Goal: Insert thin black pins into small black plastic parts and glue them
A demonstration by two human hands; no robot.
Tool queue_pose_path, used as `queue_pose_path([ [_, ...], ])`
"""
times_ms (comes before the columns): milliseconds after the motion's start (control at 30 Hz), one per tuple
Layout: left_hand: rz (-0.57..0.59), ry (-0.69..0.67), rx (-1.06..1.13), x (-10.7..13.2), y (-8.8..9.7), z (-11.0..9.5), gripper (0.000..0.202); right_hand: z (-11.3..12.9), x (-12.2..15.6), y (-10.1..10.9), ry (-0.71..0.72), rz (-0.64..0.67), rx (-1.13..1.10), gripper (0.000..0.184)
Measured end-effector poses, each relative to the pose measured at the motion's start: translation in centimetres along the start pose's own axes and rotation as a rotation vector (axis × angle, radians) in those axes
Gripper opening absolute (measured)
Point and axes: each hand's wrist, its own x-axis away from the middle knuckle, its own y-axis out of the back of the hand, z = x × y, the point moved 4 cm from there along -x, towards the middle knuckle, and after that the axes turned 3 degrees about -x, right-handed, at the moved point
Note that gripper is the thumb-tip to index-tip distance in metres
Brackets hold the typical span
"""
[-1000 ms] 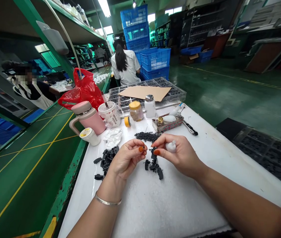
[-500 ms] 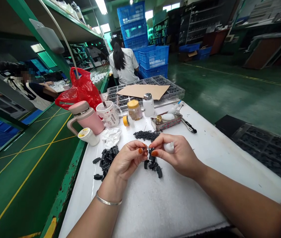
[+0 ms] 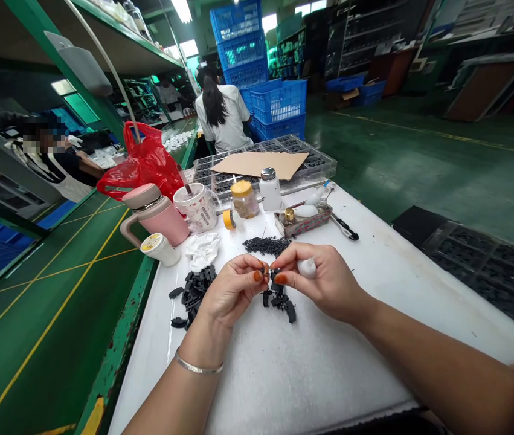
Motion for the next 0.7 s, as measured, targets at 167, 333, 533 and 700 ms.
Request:
queue_pose_path([
  [167,0.001,-0.032,-0.034,0.13,-0.01,-0.05,0.02,-0.02,-0.09,0.0,-0.01,0.001,0.001,0.005],
  [333,-0.031,-0.078,-0.073,0.19,-0.06,-0.29,0.022,-0.09,-0.13,0.06,-0.008,-0.004,0.013,0.006],
  [533,-0.046,-0.098,-0.094,0.13,-0.24,-0.38,0.024,-0.26,-0.08,0.01,-0.024,-0.001,0.029,0.01],
  [700,-0.059,-0.097,-0.09,0.2,-0.27,-0.41,0.024,-0.23,-0.11,0.05,-0.023,0.0,0.038,0.01],
])
